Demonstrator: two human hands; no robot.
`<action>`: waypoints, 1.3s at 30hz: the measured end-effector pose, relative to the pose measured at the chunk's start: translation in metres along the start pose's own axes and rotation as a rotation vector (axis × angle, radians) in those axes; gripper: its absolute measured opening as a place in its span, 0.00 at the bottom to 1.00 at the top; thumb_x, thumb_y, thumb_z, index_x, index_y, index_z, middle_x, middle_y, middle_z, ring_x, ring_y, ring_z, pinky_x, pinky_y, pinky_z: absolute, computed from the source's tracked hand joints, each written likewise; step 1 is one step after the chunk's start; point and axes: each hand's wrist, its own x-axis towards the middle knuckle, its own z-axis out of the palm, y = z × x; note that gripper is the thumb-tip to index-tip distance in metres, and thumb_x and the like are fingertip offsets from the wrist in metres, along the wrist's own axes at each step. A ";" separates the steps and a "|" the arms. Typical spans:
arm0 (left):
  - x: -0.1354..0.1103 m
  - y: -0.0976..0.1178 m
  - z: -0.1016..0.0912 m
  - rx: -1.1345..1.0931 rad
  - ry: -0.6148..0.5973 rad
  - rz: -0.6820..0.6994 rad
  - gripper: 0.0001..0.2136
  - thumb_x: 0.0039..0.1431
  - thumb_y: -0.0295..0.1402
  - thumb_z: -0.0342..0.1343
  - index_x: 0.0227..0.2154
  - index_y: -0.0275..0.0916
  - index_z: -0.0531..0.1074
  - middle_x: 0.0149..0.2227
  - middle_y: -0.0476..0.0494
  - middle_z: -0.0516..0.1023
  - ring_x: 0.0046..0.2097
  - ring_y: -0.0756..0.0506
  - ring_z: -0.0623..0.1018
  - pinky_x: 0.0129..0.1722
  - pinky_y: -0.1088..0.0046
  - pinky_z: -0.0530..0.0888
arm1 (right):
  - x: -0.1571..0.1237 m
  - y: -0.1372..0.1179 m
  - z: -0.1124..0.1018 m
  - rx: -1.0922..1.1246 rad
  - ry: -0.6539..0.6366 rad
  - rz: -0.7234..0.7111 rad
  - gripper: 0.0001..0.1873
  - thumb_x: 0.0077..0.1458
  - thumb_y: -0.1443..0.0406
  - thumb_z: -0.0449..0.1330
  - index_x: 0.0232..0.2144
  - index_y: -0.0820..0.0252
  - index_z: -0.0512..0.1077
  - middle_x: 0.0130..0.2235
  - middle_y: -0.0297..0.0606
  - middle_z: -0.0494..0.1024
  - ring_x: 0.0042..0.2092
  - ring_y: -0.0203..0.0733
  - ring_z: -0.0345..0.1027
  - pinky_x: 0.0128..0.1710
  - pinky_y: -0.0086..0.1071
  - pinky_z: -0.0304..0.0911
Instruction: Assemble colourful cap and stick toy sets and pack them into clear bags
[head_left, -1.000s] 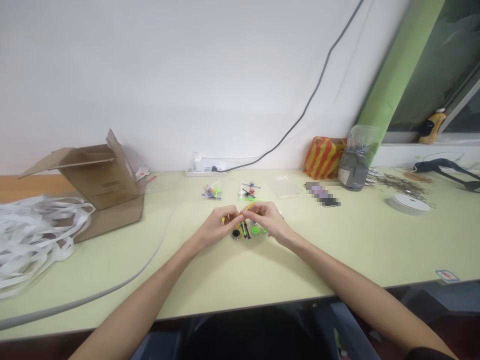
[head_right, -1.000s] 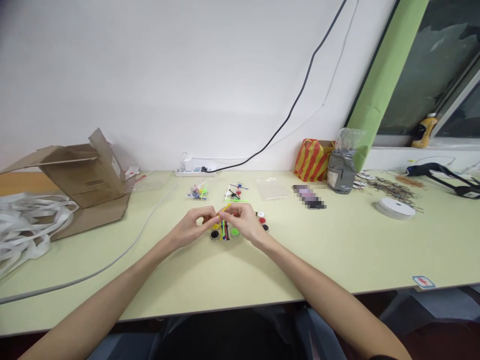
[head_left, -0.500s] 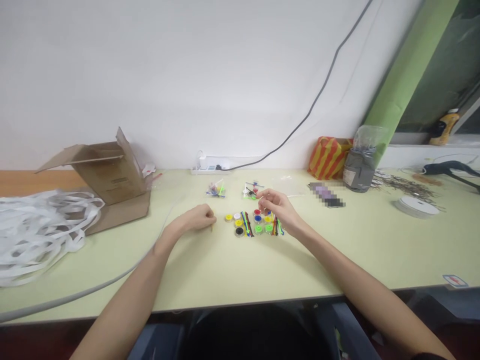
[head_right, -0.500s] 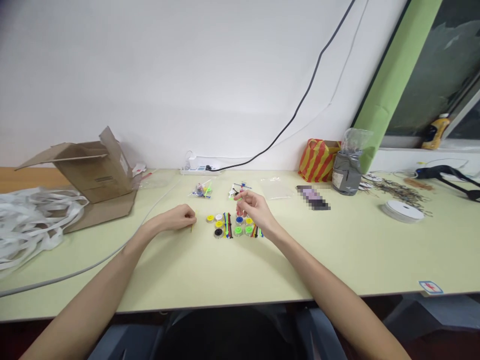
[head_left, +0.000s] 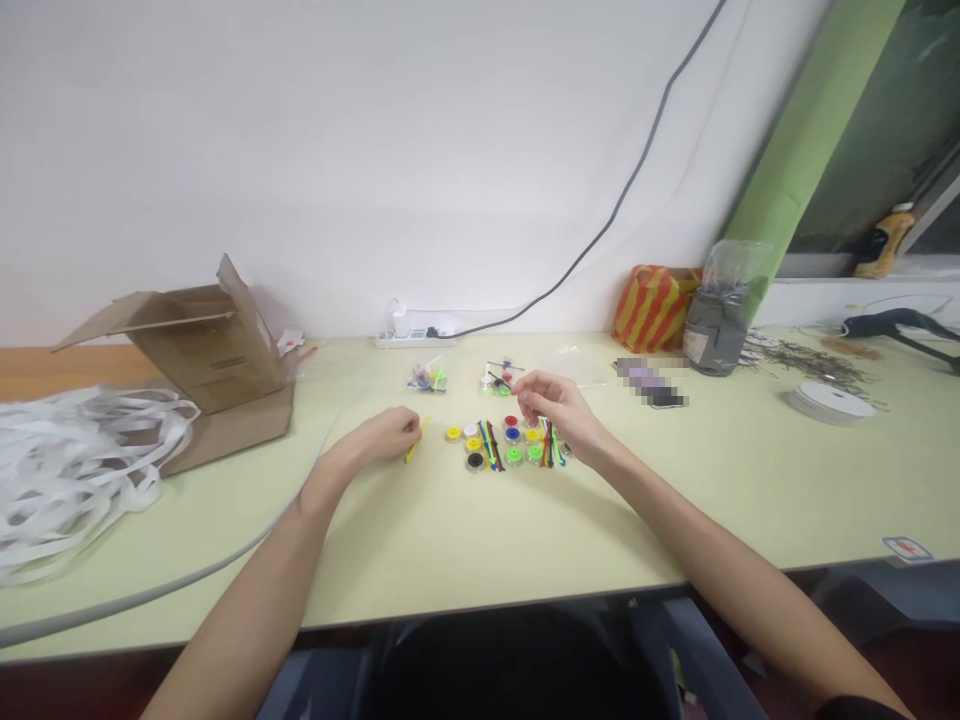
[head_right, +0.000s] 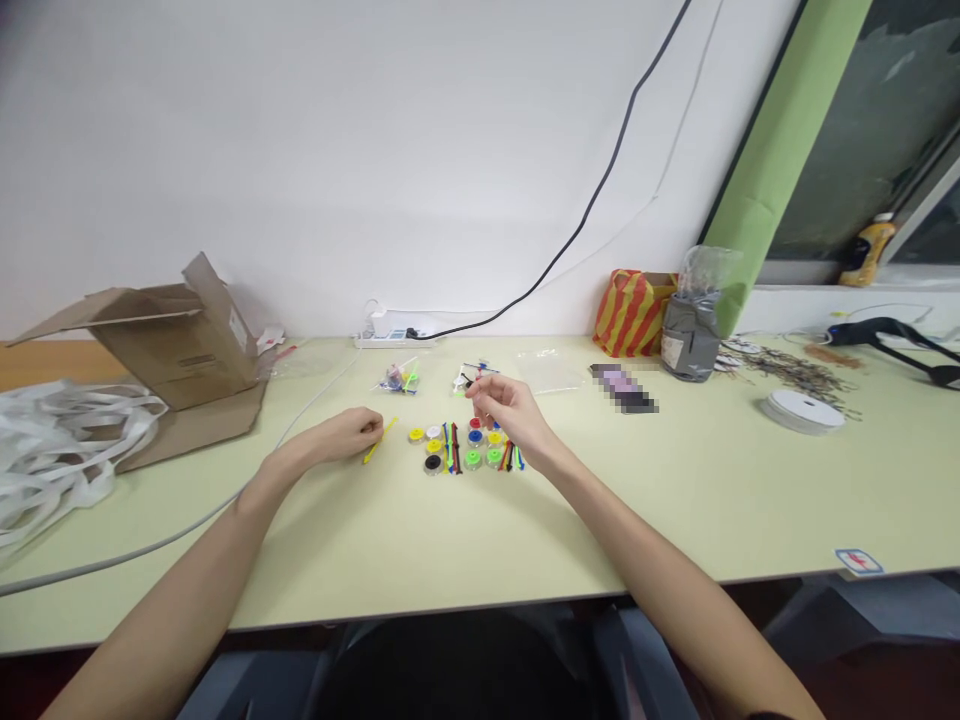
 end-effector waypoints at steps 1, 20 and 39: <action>0.000 -0.001 0.000 0.003 -0.004 -0.002 0.08 0.53 0.32 0.49 0.21 0.39 0.60 0.23 0.49 0.64 0.25 0.49 0.59 0.28 0.69 0.54 | 0.000 0.000 0.000 -0.001 -0.002 -0.003 0.10 0.53 0.59 0.63 0.33 0.60 0.71 0.23 0.30 0.69 0.25 0.33 0.59 0.27 0.30 0.57; -0.009 0.014 -0.004 -0.108 -0.044 0.180 0.07 0.55 0.35 0.49 0.24 0.40 0.62 0.23 0.51 0.63 0.26 0.49 0.59 0.27 0.70 0.56 | 0.000 0.000 -0.002 -0.024 -0.013 -0.019 0.10 0.54 0.59 0.63 0.33 0.60 0.72 0.23 0.29 0.69 0.24 0.33 0.60 0.26 0.30 0.58; -0.007 0.020 0.003 -0.099 -0.040 0.231 0.10 0.55 0.35 0.49 0.22 0.40 0.57 0.22 0.51 0.60 0.26 0.49 0.57 0.27 0.70 0.54 | 0.001 0.000 -0.004 -0.063 -0.027 -0.033 0.10 0.54 0.60 0.61 0.34 0.60 0.72 0.25 0.31 0.70 0.25 0.33 0.61 0.27 0.29 0.60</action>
